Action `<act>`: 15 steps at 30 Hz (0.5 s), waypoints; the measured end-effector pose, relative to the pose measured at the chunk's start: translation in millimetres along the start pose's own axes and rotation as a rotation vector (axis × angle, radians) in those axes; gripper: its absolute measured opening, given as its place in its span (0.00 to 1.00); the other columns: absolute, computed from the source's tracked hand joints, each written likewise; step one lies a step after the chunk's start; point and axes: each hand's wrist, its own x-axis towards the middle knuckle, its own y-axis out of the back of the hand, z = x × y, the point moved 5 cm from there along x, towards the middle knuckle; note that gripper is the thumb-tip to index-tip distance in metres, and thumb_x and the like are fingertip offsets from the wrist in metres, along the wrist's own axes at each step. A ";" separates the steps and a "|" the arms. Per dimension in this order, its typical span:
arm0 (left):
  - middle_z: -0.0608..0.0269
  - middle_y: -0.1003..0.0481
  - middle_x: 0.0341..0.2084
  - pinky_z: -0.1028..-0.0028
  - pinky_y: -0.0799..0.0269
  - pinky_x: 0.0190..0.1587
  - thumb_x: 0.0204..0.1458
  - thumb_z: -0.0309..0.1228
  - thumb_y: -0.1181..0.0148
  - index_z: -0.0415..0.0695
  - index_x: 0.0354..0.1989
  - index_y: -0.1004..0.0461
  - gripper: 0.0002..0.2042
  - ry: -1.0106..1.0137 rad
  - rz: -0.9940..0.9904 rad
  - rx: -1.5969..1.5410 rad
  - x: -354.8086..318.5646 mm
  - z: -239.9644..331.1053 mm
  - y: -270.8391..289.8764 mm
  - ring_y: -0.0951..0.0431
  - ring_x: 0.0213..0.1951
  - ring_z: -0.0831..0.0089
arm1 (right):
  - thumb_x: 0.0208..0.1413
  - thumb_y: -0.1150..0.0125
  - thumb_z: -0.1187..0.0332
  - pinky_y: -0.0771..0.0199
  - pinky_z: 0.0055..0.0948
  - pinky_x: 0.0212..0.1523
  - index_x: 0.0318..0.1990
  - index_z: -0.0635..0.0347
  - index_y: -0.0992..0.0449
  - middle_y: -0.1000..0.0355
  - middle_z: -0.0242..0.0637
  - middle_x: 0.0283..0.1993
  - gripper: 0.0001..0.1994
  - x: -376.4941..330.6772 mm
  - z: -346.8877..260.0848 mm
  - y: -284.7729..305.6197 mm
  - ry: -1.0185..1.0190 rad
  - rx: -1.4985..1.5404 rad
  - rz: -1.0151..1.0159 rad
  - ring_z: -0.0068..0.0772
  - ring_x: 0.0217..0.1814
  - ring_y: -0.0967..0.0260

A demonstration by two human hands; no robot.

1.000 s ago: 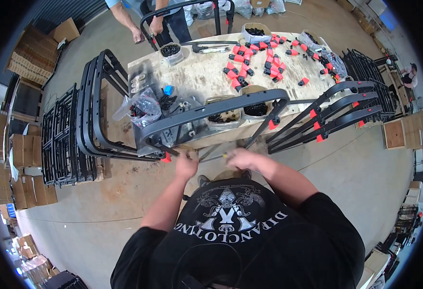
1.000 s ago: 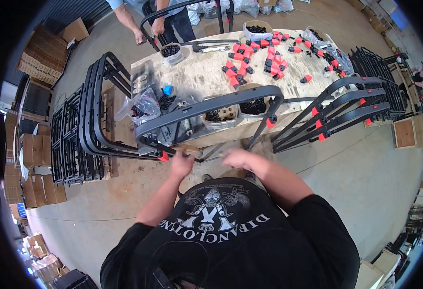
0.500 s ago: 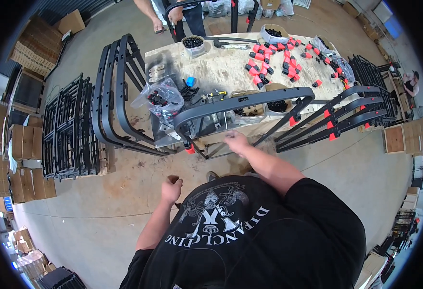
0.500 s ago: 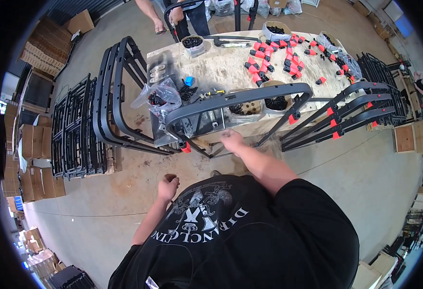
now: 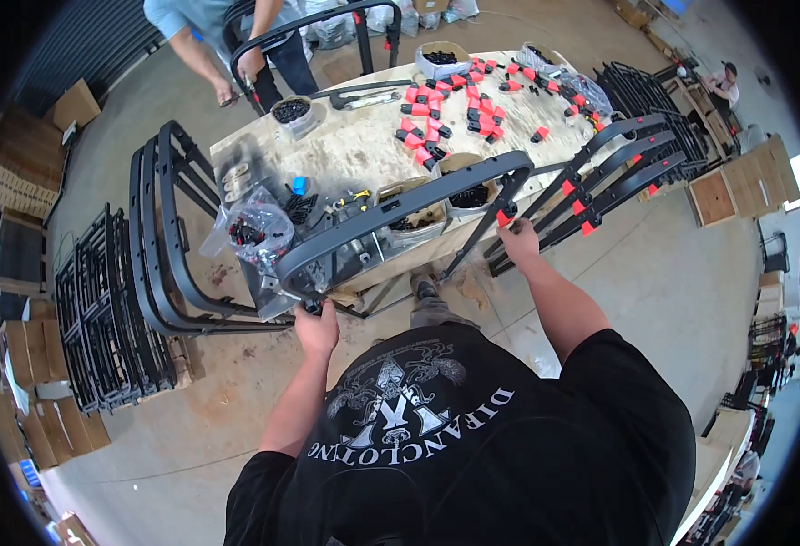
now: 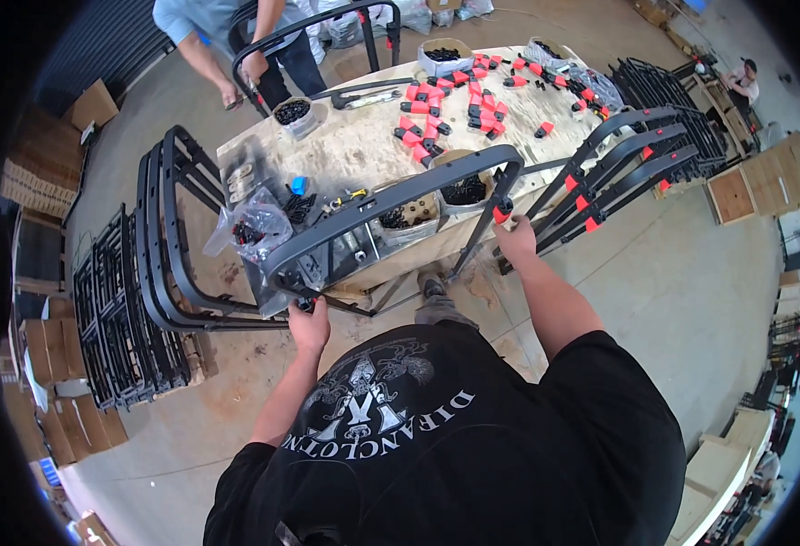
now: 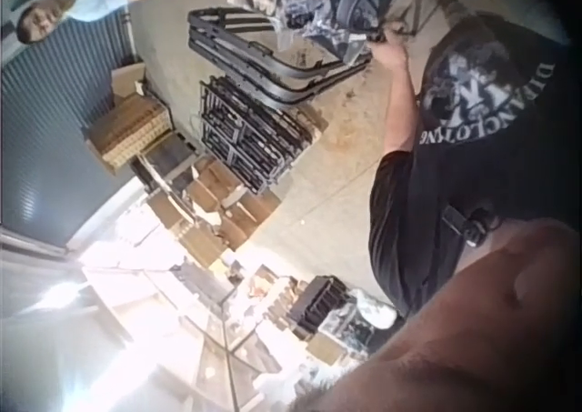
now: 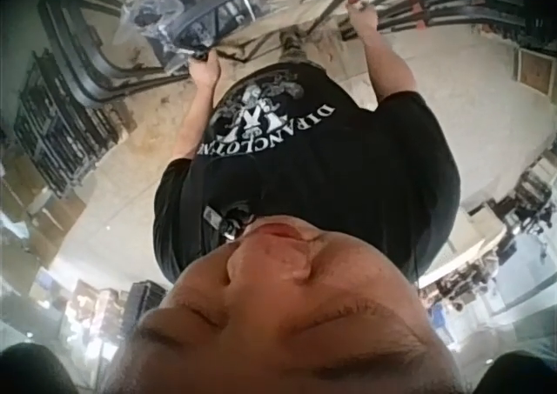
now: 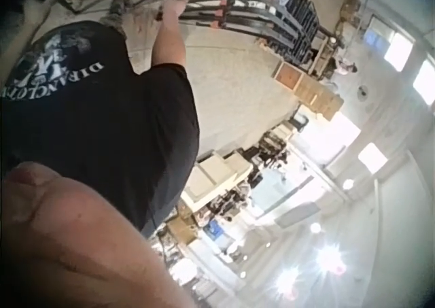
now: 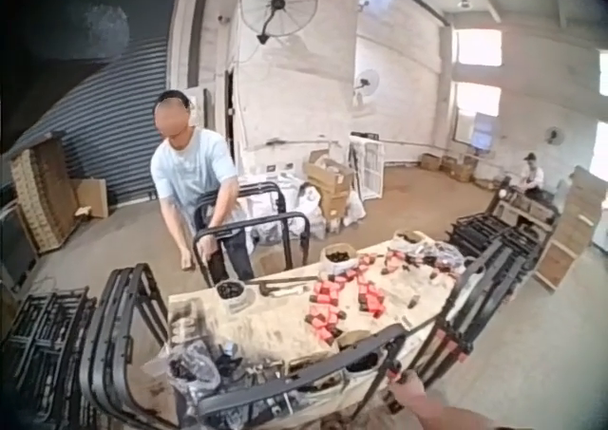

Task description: Assembling metal frames by attaching red plastic components and securing them with hardware.

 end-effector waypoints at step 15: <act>0.51 0.19 0.28 0.66 0.22 0.34 0.50 0.35 0.34 0.34 0.41 0.26 0.17 0.318 -0.117 0.123 23.3 4.2 -16.9 0.18 0.28 0.64 | 0.50 0.33 0.53 0.24 0.40 0.51 0.55 0.66 0.28 0.20 0.52 0.46 0.30 55.8 -26.8 7.4 0.070 -0.277 -0.365 0.51 0.51 0.22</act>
